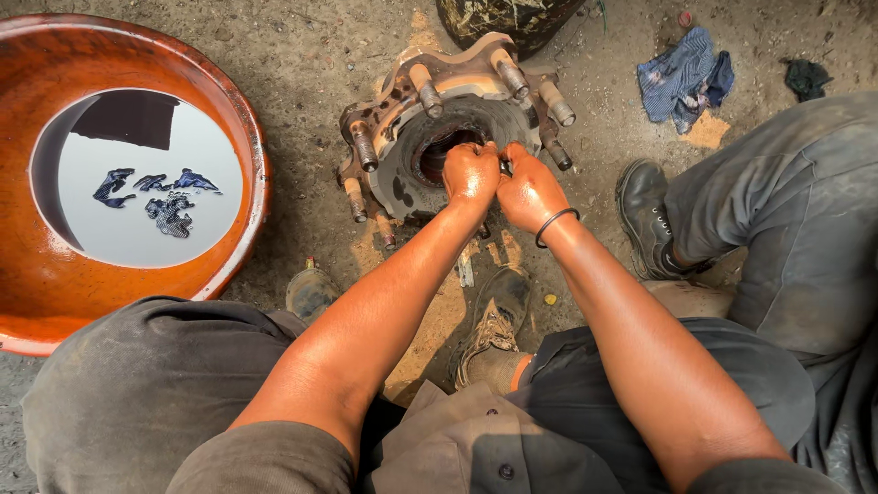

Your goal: The person uses a small metal tool to scrape and clean the inner surface of a greasy mechanical hub. The person repeatedly scrapes the interior and occasionally wipes the tool on the part or nearby surfaces.

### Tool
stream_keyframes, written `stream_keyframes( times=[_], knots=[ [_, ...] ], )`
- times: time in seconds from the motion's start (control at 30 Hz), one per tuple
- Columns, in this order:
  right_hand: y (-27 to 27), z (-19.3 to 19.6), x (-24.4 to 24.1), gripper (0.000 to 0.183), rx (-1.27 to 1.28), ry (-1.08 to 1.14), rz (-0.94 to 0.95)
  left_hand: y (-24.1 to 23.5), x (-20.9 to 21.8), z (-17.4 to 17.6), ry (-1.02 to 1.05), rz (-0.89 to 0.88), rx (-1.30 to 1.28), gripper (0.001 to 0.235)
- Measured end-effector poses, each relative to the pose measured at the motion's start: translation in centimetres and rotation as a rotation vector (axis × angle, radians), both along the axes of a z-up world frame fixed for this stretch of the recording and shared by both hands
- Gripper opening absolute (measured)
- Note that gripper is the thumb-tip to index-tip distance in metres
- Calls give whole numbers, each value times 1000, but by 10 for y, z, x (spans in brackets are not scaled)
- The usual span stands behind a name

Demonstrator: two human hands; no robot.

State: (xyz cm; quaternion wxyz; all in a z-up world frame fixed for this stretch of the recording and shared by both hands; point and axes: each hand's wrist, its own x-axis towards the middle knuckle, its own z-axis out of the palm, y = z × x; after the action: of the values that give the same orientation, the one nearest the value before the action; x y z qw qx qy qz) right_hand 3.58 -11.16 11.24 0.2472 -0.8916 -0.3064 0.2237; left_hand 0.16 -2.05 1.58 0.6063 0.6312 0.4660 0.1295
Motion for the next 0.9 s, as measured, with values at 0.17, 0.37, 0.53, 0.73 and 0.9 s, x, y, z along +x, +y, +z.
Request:
stream_keyframes(
  times=[0.17, 0.37, 0.53, 0.73, 0.9],
  knots=[
    [-4, 3, -2, 28, -144, 48, -145, -5, 14, -16, -121, -77, -288, 32],
    [7, 10, -13, 33, -162, 134, -178, 3, 15, -42, -429, -78, -683, 20],
    [15, 16, -17, 34, -73, 20, -38, 3, 9, -35, -374, 145, -439, 27],
    [10, 21, -11, 40, -152, -11, -59, 0, 24, -18, -234, 66, -447, 25],
    [13, 23, -14, 35, -80, -70, 25, 0, 18, -17, -248, 214, -357, 28]
  ],
)
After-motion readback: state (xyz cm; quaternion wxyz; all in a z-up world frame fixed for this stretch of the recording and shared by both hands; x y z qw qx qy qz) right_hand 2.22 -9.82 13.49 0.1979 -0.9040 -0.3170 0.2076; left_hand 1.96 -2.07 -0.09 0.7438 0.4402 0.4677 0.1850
